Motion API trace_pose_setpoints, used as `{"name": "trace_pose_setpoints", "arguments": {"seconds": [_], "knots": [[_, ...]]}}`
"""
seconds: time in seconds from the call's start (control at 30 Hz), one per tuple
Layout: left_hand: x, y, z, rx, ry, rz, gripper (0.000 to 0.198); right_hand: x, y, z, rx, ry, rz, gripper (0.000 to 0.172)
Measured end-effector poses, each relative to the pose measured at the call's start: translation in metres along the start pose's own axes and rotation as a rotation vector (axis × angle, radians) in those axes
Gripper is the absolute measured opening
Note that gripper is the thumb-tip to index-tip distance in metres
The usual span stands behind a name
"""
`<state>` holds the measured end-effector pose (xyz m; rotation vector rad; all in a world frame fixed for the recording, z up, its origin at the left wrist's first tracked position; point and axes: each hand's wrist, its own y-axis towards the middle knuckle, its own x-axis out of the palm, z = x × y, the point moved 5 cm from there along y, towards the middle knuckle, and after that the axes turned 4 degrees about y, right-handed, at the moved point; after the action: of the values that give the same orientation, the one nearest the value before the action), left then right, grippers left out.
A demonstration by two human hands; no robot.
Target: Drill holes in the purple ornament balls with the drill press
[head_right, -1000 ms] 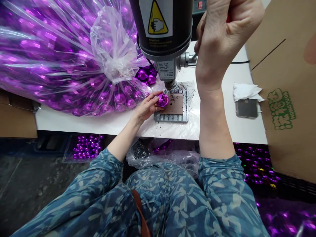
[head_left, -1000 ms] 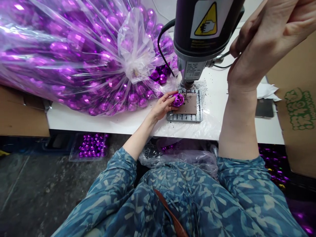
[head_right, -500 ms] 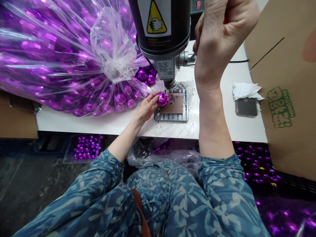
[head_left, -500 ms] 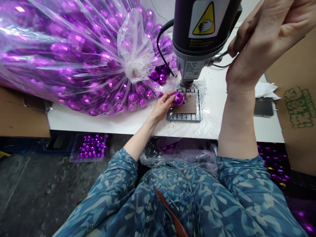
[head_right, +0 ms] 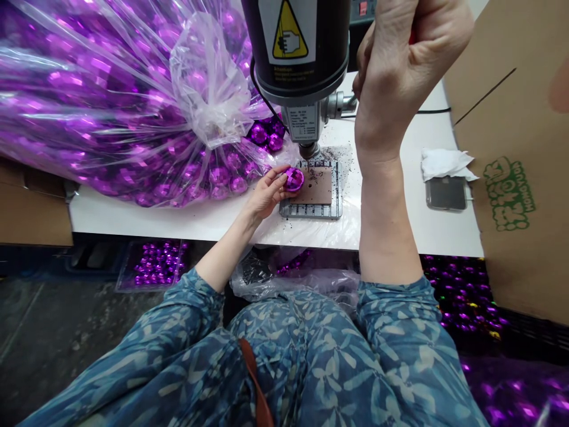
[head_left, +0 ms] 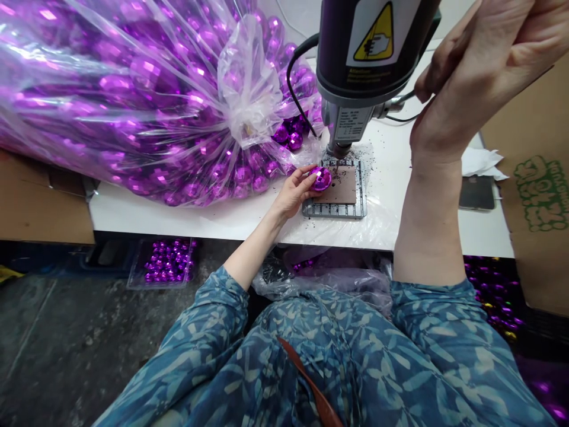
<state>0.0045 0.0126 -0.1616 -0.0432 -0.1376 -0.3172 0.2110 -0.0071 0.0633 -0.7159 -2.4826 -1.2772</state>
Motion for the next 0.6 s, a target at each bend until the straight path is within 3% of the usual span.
{"name": "trace_pose_setpoints", "arguments": {"seconds": [0.27, 0.6], "knots": [[-0.008, 0.018, -0.007, 0.091, 0.049, 0.138, 0.055, 0.001, -0.001, 0.0, 0.009, -0.031, -0.006, 0.024], [0.007, 0.032, -0.009, 0.134, 0.116, 0.062, 0.049, 0.003, -0.004, -0.008, 0.026, 0.006, -0.012, 0.029]]}}
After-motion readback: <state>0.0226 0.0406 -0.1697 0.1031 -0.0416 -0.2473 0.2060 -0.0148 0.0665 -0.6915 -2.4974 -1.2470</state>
